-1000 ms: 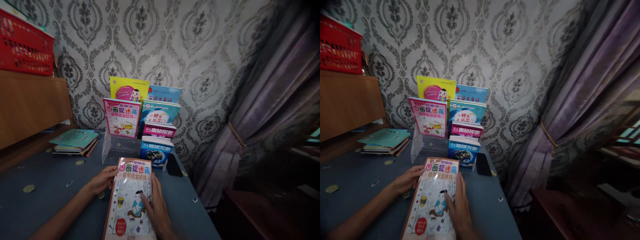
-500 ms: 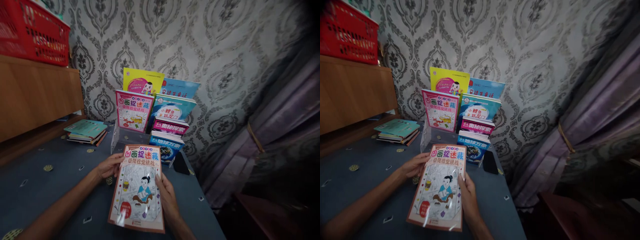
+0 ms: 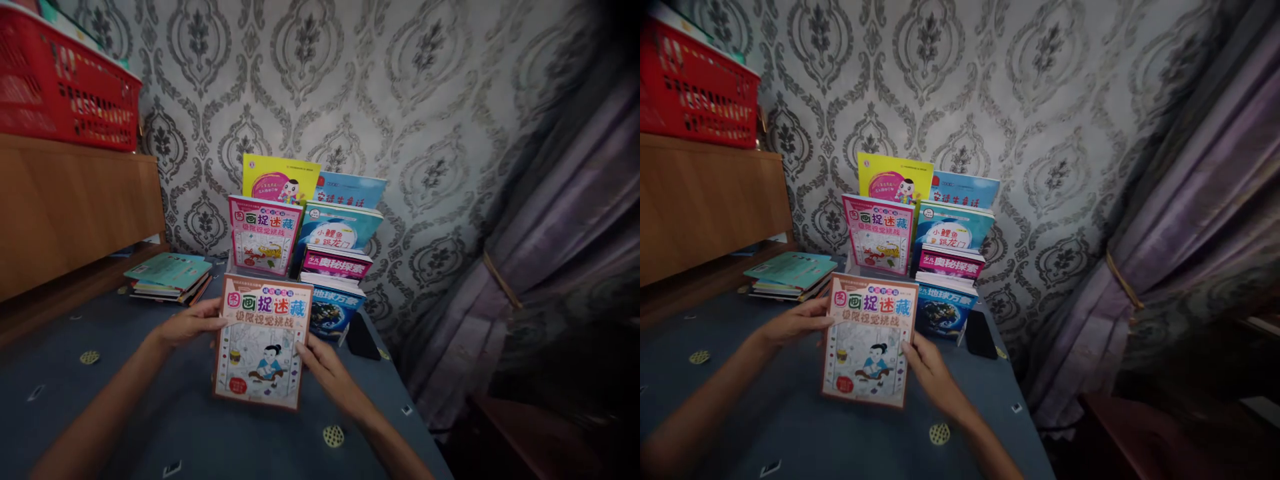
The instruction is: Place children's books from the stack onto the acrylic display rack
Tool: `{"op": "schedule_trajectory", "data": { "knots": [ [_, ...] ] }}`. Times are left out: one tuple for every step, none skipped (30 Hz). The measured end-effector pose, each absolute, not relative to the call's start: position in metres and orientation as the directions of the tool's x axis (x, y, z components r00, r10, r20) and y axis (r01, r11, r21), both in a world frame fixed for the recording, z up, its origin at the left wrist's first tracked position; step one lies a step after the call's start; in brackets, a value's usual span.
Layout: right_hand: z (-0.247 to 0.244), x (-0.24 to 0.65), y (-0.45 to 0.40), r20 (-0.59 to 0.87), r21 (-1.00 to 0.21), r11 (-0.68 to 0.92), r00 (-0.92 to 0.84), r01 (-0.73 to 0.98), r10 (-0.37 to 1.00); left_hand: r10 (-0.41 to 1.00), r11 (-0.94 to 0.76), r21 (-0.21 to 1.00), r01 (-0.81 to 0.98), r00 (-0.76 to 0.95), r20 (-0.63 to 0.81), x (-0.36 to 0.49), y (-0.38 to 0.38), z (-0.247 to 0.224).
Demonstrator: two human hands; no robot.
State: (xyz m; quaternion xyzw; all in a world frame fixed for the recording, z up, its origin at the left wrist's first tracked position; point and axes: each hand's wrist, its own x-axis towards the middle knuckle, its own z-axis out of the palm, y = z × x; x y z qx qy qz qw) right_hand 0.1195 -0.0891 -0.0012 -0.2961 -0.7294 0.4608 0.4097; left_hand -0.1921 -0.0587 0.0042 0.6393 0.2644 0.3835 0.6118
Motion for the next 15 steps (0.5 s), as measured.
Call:
{"op": "schedule_trajectory", "data": {
  "knots": [
    [0.005, 0.118, -0.083, 0.349, -0.889, 0.448, -0.500, 0.089, 0.792, 0.818, -0.143, 0.984, -0.107, 0.547, 0.178, -0.196, -0.058, 0.012],
    [0.011, 0.116, -0.077, 0.366, -0.864, 0.488, -0.509, 0.126, 0.779, 0.827, -0.173, 0.982, -0.079, 0.530, 0.188, -0.199, -0.057, 0.020],
    [0.016, 0.113, -0.071, 0.371, -0.841, 0.515, -0.520, 0.162, 0.769, 0.835, -0.203, 0.978, -0.049, 0.514, 0.199, -0.202, -0.055, 0.029],
    [0.022, 0.111, -0.064, 0.369, -0.824, 0.533, -0.532, 0.191, 0.762, 0.843, -0.231, 0.973, -0.015, 0.497, 0.208, -0.204, -0.054, 0.038],
    [0.028, 0.108, -0.058, 0.368, -0.810, 0.546, -0.540, 0.213, 0.757, 0.852, -0.258, 0.966, 0.017, 0.476, 0.218, -0.206, -0.052, 0.046],
    [0.033, 0.105, -0.052, 0.368, -0.799, 0.556, -0.547, 0.227, 0.752, 0.862, -0.281, 0.959, 0.044, 0.451, 0.232, -0.208, -0.050, 0.055],
    [0.039, 0.102, -0.046, 0.371, -0.787, 0.569, -0.553, 0.238, 0.746, 0.872, -0.304, 0.951, 0.062, 0.420, 0.251, -0.209, -0.048, 0.064],
    [0.045, 0.099, -0.041, 0.382, -0.771, 0.585, -0.552, 0.251, 0.741, 0.882, -0.325, 0.943, 0.073, 0.384, 0.274, -0.209, -0.045, 0.072],
    [0.051, 0.096, -0.036, 0.398, -0.750, 0.604, -0.546, 0.270, 0.737, 0.890, -0.345, 0.935, 0.079, 0.345, 0.299, -0.209, -0.043, 0.080],
    [0.058, 0.093, -0.031, 0.419, -0.725, 0.625, -0.536, 0.289, 0.733, 0.894, -0.366, 0.927, 0.082, 0.307, 0.325, -0.208, -0.040, 0.088],
    [0.064, 0.090, -0.027, 0.446, -0.699, 0.647, -0.522, 0.305, 0.727, 0.897, -0.387, 0.918, 0.085, 0.267, 0.353, -0.207, -0.037, 0.095],
    [0.070, 0.088, -0.022, 0.478, -0.672, 0.670, -0.506, 0.315, 0.718, 0.897, -0.409, 0.908, 0.093, 0.227, 0.381, -0.206, -0.034, 0.102],
    [0.077, 0.085, -0.017, 0.514, -0.648, 0.692, -0.489, 0.318, 0.705, 0.893, -0.431, 0.897, 0.098, 0.189, 0.408, -0.204, -0.031, 0.108],
    [0.083, 0.082, -0.012, 0.549, -0.626, 0.713, -0.471, 0.316, 0.691, 0.886, -0.456, 0.884, 0.101, 0.151, 0.439, -0.203, -0.028, 0.115],
    [0.089, 0.080, -0.007, 0.578, -0.608, 0.730, -0.456, 0.314, 0.677, 0.874, -0.482, 0.870, 0.101, 0.115, 0.471, -0.201, -0.025, 0.121]
  ]
}}
